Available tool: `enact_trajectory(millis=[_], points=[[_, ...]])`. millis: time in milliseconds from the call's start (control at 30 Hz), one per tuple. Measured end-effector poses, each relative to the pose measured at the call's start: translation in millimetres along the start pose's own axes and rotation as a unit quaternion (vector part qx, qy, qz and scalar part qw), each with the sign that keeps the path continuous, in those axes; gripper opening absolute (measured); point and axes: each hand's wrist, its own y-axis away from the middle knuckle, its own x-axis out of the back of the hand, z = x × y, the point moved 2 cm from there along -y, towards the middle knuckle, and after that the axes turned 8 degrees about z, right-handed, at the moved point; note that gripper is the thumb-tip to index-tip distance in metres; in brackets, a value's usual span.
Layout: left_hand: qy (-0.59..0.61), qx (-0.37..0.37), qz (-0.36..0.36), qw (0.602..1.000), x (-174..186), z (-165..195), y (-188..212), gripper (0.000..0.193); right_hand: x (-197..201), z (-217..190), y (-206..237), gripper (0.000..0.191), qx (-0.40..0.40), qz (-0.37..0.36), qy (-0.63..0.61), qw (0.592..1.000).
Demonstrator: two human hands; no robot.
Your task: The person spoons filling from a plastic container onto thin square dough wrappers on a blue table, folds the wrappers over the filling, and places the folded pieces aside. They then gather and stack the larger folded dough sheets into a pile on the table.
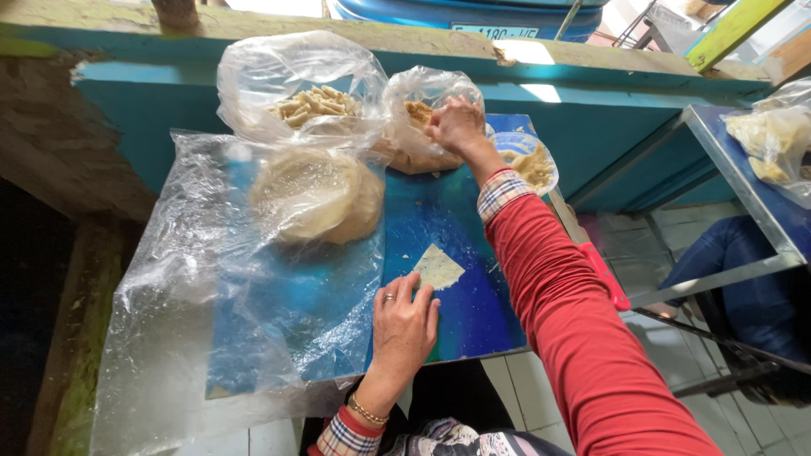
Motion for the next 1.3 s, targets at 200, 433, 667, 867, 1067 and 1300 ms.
enact_trajectory(millis=[200,433,667,867,1067,1300], points=[[0.012,0.01,0.01,1.0,0,-1,0,0.019,-10,-9,-10,0.017,-0.026,0.029,-0.089,0.995],[0.017,0.003,0.021,1.0,0,-2,-1,0.018,17,50,23,0.02,-0.186,0.04,-0.332,0.924],[0.073,0.053,0.04,0.995,-5,-12,-1,0.017,47,63,103,0.014,-0.093,0.006,-0.53,0.843],[0.117,0.09,0.071,0.986,-6,-22,-5,0.022,79,25,219,0.014,-0.073,-0.052,-0.481,0.872],[-0.004,0.002,0.027,1.0,-10,-12,-17,0.03,116,-16,265,0.008,0.072,0.102,-0.267,0.956],[-0.087,-0.062,0.012,0.994,-26,-7,-17,0.032,134,-32,271,0.005,0.203,0.241,-0.118,0.942]])
